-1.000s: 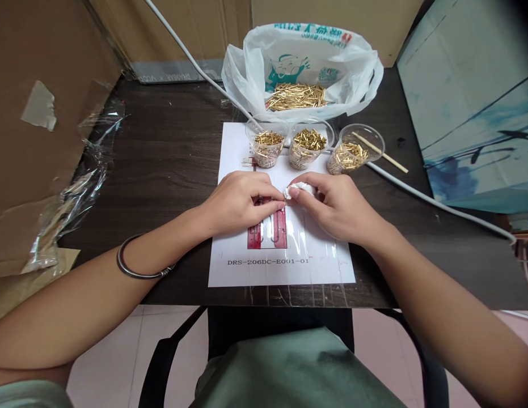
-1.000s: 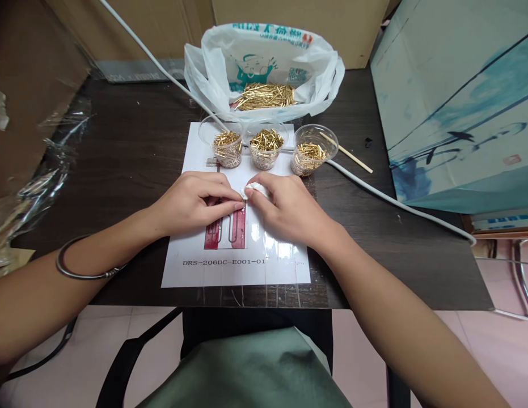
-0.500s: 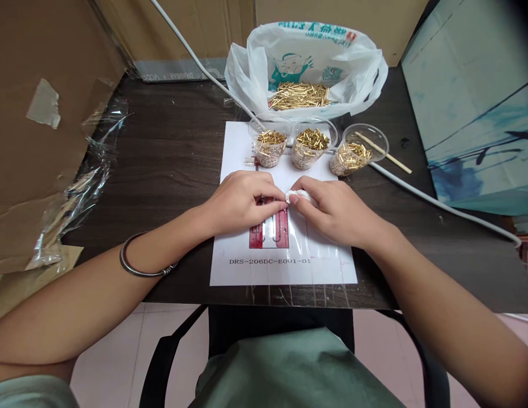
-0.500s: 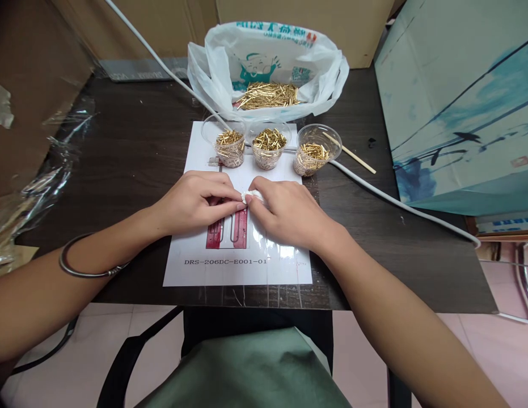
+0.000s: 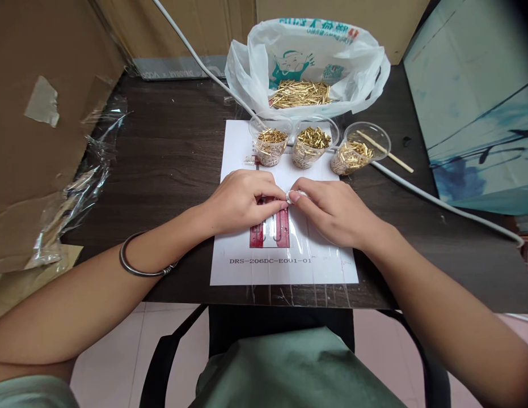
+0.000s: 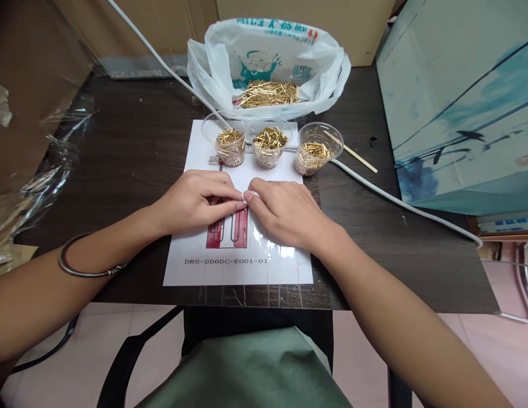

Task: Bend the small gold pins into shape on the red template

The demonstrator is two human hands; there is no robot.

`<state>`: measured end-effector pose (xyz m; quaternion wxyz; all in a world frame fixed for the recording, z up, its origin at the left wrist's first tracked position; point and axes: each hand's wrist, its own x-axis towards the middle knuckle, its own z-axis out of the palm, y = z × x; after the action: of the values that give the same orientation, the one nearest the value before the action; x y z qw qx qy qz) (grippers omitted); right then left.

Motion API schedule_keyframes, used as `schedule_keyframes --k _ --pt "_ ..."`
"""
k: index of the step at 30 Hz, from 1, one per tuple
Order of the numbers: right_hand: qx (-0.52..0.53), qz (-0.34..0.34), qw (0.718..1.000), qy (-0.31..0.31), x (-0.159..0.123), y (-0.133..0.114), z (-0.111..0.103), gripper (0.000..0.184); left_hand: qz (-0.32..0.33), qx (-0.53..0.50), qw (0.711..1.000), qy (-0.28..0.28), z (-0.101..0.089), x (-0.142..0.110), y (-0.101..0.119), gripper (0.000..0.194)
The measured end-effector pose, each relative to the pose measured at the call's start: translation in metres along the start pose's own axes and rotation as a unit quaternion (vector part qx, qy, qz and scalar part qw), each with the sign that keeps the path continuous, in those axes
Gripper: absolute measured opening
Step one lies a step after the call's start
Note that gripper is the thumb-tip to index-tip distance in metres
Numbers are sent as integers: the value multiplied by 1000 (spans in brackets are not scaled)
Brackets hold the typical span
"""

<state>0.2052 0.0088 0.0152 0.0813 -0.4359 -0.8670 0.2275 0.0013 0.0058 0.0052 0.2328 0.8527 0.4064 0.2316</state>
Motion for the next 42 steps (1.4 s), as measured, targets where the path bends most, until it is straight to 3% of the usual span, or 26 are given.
schedule_keyframes --k 6,16,26,36,42 --pt "14 7 998 56 1 1 1 30 11 4 1000 3 1 0 -3 17" --pt "4 -5 1000 0 -2 2 -2 27 2 -4 1000 2 1 0 0 18" --pt "-23 11 1000 16 0 0 2 31 16 3 1000 2 1 -1 -1 18" --pt "-21 -52 998 -6 -3 1 -2 31 18 -4 1000 10 1 0 -2 18" --pt "-36 -11 999 -4 -1 1 0 25 14 -4 1000 8 1 0 -3 18"
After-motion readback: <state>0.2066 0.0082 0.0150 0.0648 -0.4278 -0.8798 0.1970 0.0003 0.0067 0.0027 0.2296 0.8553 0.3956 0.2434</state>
